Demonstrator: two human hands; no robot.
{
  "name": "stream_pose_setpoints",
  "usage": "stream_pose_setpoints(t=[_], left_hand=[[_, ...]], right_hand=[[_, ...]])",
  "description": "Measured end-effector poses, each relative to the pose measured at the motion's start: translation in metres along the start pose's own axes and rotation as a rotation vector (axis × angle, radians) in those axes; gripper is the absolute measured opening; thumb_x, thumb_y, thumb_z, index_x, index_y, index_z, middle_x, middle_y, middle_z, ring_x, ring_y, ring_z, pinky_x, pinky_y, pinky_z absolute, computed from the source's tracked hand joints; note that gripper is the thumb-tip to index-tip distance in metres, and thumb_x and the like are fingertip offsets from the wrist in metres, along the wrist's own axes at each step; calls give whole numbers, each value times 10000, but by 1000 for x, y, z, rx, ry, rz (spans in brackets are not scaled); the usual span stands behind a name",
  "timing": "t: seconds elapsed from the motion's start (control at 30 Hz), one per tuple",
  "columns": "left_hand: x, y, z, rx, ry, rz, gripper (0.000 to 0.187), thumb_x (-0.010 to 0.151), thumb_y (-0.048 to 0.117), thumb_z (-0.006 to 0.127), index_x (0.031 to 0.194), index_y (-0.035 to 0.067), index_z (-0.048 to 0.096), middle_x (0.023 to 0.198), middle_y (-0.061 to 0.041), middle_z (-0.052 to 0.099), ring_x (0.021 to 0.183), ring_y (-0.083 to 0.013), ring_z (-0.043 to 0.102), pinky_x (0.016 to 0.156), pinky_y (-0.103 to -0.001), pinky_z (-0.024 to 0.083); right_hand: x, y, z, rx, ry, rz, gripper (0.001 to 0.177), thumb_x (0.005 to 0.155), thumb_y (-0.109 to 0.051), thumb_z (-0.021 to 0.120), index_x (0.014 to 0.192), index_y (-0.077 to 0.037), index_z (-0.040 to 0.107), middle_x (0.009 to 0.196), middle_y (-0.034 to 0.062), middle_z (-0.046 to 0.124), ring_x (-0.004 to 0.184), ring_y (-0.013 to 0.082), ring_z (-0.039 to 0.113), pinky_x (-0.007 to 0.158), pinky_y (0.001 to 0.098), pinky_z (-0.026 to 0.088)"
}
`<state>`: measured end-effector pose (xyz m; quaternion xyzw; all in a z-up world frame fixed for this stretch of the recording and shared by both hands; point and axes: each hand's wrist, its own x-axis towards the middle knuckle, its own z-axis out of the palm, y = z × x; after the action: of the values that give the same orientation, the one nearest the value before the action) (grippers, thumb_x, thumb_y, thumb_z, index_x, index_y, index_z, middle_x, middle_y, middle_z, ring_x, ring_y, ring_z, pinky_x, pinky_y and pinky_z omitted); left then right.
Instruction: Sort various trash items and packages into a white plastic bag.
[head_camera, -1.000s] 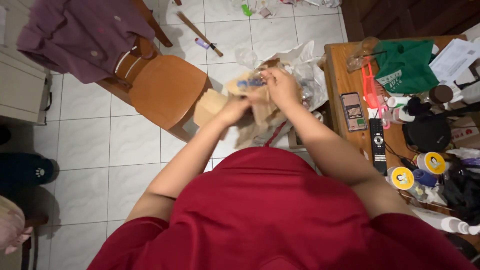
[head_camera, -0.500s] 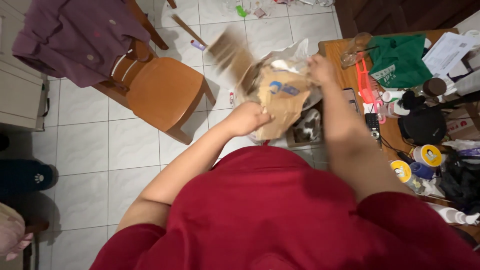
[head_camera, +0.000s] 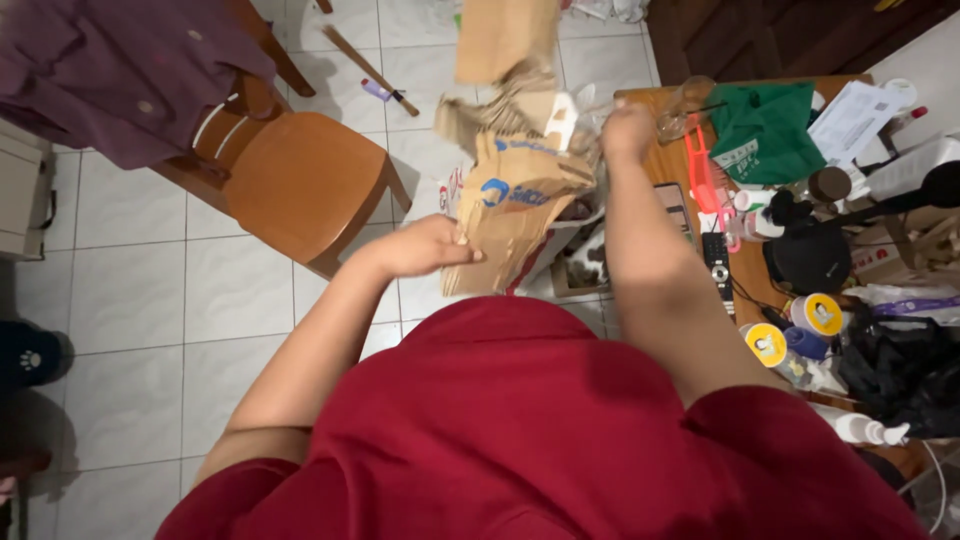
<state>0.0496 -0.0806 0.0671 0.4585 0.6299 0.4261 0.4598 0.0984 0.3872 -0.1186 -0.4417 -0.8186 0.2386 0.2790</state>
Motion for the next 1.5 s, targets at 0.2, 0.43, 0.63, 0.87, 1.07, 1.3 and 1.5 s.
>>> stream_pose_setpoints(t=[0.2,0.43,0.63,0.87,1.07,1.3,1.5], left_hand=[[11,-77,-41,386,-9,-186,528,859,415,782,1181,8,684,1134,-170,695,1050,-256,624,936,-402,493],[63,-61,-11,-514,237,-519,526,960,485,639,1265,62,713,1235,-167,695,1064,-276,683,882,-395,544],[107,-88,12,-607,475,-91,314,856,170,805,1093,-4,696,963,-86,767,829,-186,717,757,-341,586],[97,-67,20,-69,678,-45,185,915,197,724,973,22,746,837,-46,746,744,-101,666,714,-294,518],[99,-63,31,-352,638,7,194,902,233,734,948,45,754,808,1,737,701,-75,621,669,-277,521],[91,-43,51,537,753,88,228,934,264,704,895,39,700,898,-185,701,778,-390,672,716,-494,527],[72,-15,65,809,663,141,114,889,173,643,902,62,665,900,-149,696,733,-392,685,655,-523,542]], right_hand=[[-64,-114,-78,1270,-288,221,266,1142,-266,388,1114,-43,530,984,149,666,886,318,701,789,460,590],[-110,-162,-95,1477,-732,224,378,1177,-315,283,1167,-19,518,1052,233,692,925,348,716,848,459,606],[-135,-183,-128,896,-794,11,412,1036,-234,328,1404,-112,468,1424,182,572,1224,324,587,948,414,518],[-154,-143,-104,639,-1013,-111,655,1026,-483,491,1592,-165,402,1735,150,231,1598,323,228,1275,422,218],[-178,-166,-117,-9,-551,-678,507,937,-450,695,1365,-178,672,1427,93,650,1374,296,562,1150,485,380],[-159,-143,-64,-129,-386,-253,328,979,-389,627,1057,-112,784,1080,210,705,996,429,664,850,520,520],[-94,-49,59,-278,-455,-88,427,979,-447,576,1022,-68,767,1097,209,721,1051,409,677,917,499,522]])
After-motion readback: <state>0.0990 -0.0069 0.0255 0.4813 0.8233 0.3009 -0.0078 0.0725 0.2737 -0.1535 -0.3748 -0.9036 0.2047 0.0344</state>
